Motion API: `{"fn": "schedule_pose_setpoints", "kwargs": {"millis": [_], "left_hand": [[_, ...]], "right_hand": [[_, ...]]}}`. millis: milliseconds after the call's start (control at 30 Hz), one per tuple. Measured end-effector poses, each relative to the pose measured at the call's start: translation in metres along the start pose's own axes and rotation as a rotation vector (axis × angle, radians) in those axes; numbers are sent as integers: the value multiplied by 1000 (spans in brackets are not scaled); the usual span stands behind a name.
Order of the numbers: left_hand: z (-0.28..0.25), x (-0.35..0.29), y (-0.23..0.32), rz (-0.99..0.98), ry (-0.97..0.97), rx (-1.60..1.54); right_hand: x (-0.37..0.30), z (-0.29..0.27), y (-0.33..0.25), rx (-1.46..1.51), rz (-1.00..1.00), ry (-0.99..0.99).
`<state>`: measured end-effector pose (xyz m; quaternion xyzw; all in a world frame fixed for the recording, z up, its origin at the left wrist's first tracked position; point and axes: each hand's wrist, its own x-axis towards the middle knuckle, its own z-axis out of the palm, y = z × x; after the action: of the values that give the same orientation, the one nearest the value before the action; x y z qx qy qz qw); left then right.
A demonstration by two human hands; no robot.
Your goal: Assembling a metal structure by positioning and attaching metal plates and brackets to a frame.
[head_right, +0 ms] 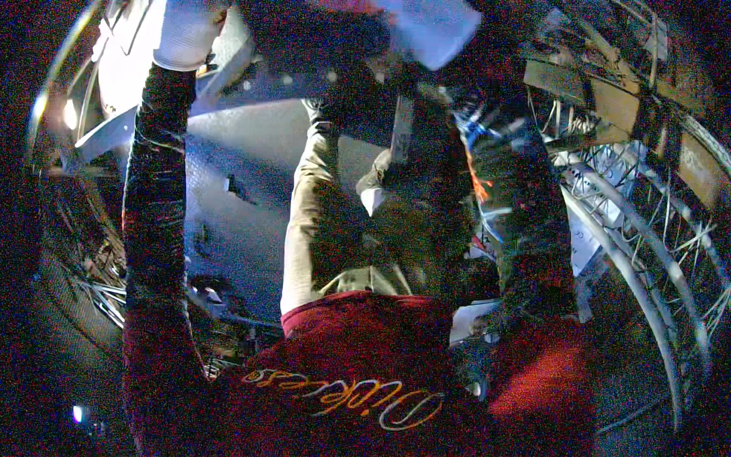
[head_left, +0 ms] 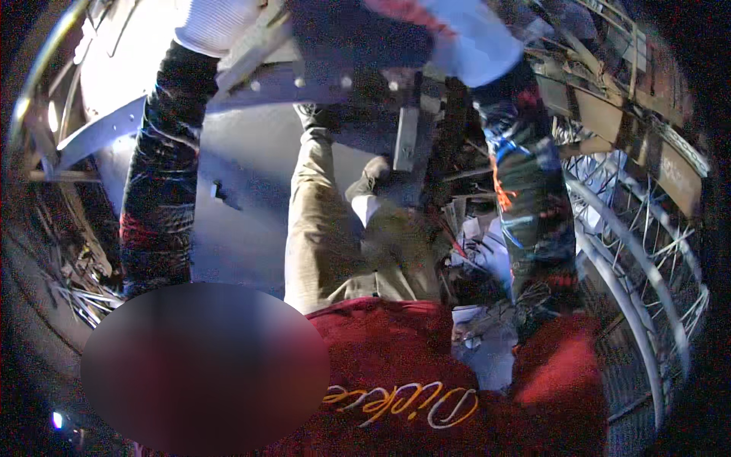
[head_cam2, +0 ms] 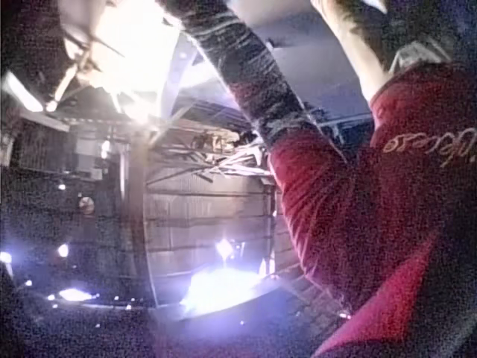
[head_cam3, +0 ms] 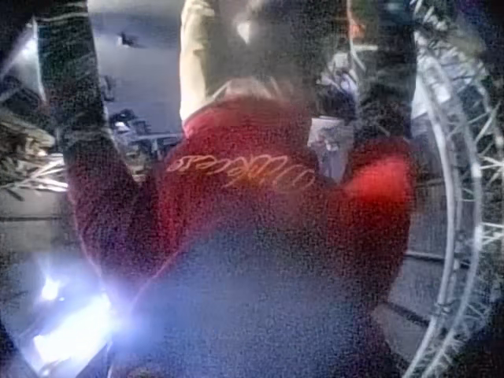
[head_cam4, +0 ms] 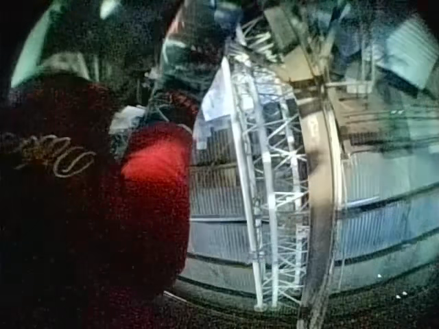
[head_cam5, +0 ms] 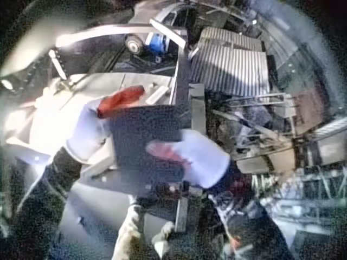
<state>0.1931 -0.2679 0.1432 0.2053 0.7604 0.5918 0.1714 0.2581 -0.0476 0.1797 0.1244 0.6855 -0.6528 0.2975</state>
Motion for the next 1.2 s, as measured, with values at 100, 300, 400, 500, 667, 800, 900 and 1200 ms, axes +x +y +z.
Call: {"fn": "schedule_pose_setpoints", "kwargs": {"millis": [100,300,400,500,667,800,900,1200], "left_hand": [[10,-24,-30,94,185,-4],[-28,-82,-188,98,136,1415],[-29,-74,-192,337,357,1364],[-30,-76,-191,-9,359,1250],[10,-76,-118,-424,651,719],[21,-63,-122,-344,668,715],[13,-71,-129,-363,714,704],[-14,-77,-164,-313,227,1348]], "right_hand": [[-22,-41,51,-253,-342,288],[24,-26,145,-652,-742,384],[20,3,220,-1456,-762,374],[-18,30,244,-1516,-604,278],[54,-2,219,-1203,-678,506],[10,9,249,-1429,-685,561],[-10,25,253,-1508,-608,488],[-17,31,256,-1438,-506,536]]}}
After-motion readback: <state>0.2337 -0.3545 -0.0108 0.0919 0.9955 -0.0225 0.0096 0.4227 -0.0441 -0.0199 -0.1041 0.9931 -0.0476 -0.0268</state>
